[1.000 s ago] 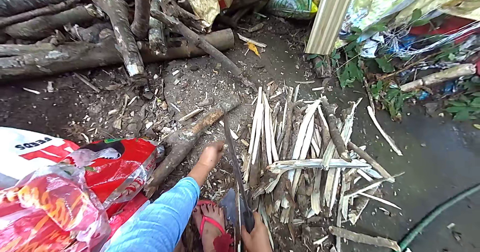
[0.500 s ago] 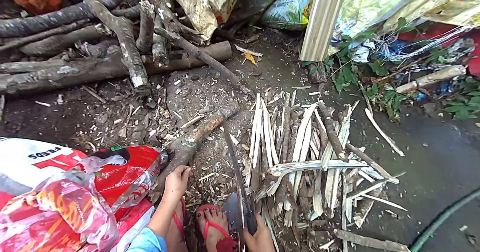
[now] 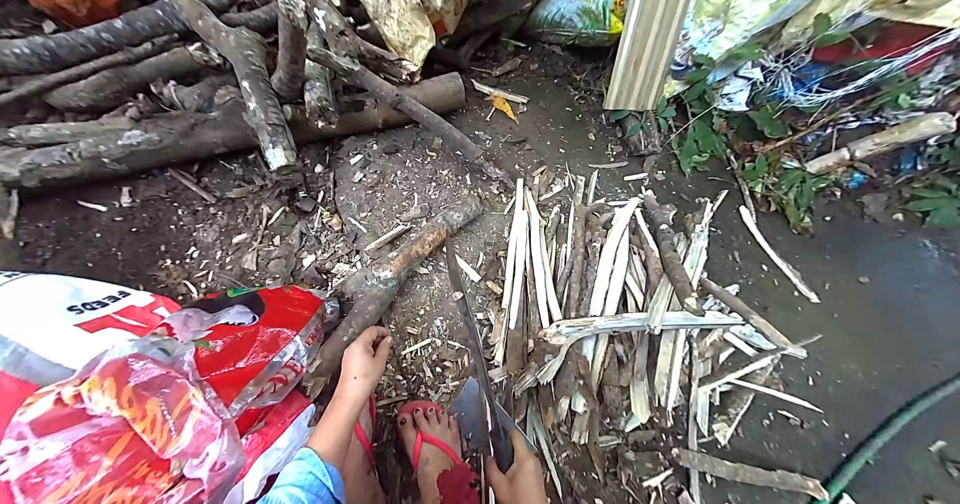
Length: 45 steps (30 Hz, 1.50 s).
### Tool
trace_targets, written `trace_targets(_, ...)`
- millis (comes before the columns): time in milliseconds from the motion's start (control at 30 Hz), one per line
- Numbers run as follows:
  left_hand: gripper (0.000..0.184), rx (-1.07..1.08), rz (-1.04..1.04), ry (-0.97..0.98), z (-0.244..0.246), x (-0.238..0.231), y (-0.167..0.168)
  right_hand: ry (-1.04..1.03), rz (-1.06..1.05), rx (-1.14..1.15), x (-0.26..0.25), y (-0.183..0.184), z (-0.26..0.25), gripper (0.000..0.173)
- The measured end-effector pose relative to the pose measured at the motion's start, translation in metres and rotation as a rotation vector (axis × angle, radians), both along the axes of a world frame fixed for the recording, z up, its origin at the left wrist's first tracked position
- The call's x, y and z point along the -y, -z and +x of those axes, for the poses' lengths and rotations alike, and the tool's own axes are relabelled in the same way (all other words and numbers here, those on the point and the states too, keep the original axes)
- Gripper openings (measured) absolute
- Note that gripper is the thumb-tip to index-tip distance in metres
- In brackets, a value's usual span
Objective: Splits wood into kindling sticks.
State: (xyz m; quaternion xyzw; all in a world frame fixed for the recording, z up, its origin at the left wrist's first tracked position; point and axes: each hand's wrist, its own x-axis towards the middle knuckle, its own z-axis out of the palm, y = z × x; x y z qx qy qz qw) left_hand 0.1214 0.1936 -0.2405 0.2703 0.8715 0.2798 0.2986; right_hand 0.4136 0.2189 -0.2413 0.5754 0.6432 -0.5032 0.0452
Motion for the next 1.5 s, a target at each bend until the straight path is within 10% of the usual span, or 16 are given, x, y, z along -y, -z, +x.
trace_targets(633, 0.059, 0.285, -0.011, 0.114, 0.035, -0.061, 0.014, -0.241, -0.209, 0.456, -0.004, 0.005, -0.022, 0.051)
trace_targets(800, 0.037, 0.106, -0.071, 0.218, 0.043, -0.076, 0.018, -0.260, -0.208, 0.469, -0.005, 0.006, -0.022, 0.052)
trace_targets(1067, 0.032, -0.005, -0.007, 0.252, 0.026, -0.070, 0.023, 0.277, -0.508, -0.308, 0.001, 0.019, -0.002, 0.033)
trace_targets(1500, 0.032, 0.100, 0.133, 0.336, 0.032, -0.102, 0.039, 0.005, -0.081, -0.001, -0.011, -0.012, 0.027, 0.049)
